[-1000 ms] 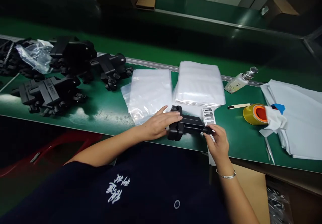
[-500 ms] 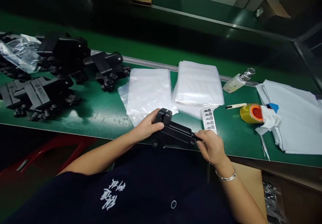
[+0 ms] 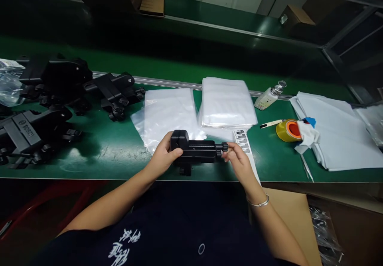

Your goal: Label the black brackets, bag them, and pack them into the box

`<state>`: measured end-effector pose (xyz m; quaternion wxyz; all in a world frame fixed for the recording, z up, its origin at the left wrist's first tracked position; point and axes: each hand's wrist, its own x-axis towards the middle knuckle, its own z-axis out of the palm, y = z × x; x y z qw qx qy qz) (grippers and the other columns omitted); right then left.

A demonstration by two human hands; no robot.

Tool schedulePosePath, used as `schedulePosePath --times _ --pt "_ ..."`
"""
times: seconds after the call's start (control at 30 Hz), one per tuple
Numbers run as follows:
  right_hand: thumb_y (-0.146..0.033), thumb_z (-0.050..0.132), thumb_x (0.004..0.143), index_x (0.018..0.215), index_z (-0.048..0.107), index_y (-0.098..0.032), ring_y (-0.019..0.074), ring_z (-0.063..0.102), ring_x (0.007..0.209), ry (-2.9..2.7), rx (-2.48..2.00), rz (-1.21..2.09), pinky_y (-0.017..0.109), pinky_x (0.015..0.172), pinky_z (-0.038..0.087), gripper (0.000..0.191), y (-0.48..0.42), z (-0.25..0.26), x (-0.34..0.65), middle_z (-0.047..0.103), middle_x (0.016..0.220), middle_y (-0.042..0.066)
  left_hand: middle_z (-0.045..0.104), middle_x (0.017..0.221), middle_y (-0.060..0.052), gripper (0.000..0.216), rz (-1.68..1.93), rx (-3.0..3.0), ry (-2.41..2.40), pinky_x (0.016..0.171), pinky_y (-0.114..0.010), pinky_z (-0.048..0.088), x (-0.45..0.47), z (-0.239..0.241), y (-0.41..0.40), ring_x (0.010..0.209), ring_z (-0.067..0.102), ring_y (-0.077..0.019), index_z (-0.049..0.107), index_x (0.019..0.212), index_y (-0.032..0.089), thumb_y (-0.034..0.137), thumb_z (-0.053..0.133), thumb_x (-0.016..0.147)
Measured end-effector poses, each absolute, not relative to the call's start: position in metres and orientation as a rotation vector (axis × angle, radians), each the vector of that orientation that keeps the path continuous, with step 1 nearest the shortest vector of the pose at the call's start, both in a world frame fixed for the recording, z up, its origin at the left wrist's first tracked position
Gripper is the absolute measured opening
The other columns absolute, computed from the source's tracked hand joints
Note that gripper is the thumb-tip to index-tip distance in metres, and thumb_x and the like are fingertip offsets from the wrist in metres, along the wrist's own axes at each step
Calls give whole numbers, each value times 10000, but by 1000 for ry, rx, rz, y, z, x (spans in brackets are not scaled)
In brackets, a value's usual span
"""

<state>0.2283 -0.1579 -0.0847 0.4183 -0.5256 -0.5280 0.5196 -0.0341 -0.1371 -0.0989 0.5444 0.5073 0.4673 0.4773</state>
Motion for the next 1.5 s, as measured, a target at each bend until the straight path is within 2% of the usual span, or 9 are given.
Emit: schedulePosePath --times 0.13,0.33,0.6,0.8,1.0,1.1,1.2,1.3,1.5 --pt "-489 596 884 1000 636 -208 166 600 724 -1388 -1366 1184 313 677 521 307 -160 -88 217 645 794 21 636 1015 -47 604 1173 1048 1072 794 -281 470 -27 -105 -134 931 589 -201 589 1137 188 610 728 727" --pt "-516 682 802 938 643 -202 163 592 700 -1245 -1367 1178 304 654 511 345 -154 -93 213 653 790 18 643 983 -58 541 1174 1024 1040 798 -289 463 -20 -104 -129 924 590 -202 600 1064 168 651 606 820" --pt "-556 523 905 679 541 -200 144 479 598 -1373 -1535 969 277 584 413 422 -148 -100 211 515 622 -14 644 997 -63 667 1179 1305 1057 753 -301 460 -22 -97 -131 876 607 -212 515 1175 187 679 664 750" --pt "-510 609 863 977 615 -212 184 599 829 -1380 -1388 995 316 756 478 319 -145 -106 210 659 892 29 641 1030 -88 597 1216 1200 1060 803 -314 463 -24 -100 -127 959 610 -233 527 1128 181 687 575 815" --pt "-574 557 873 728 577 -188 148 497 640 -1278 -1474 1009 280 614 430 413 -135 -118 204 544 661 -6 656 1081 -83 742 1183 1445 1115 844 -365 468 -27 -96 -135 956 622 -266 555 1158 199 679 752 627" --pt "-602 453 918 696 563 -197 155 522 642 -1320 -1357 1081 297 638 452 475 -139 -114 198 541 648 2 662 996 -62 646 1327 1154 1109 807 -330 483 -25 -94 -125 921 627 -234 594 1076 187 688 703 684" --pt "-559 394 960 922 651 -198 175 583 709 -1468 -1244 1139 328 685 494 445 -148 -102 194 611 770 34 647 802 -28 564 1382 660 1066 700 -288 496 -25 -95 -111 796 635 -194 607 929 172 698 650 728" --pt "-494 512 932 1153 617 -219 196 618 832 -1493 -1294 990 353 757 515 368 -149 -92 193 642 916 56 616 690 -4 513 1327 445 1017 640 -269 499 -26 -96 -104 706 628 -171 602 836 170 657 698 706" --pt "-455 569 911 948 634 -215 191 579 842 -1549 -1369 828 340 788 472 251 -132 -85 193 617 882 28 625 793 14 489 1394 650 965 644 -227 488 -23 -94 -116 713 598 -122 632 905 188 622 740 706"
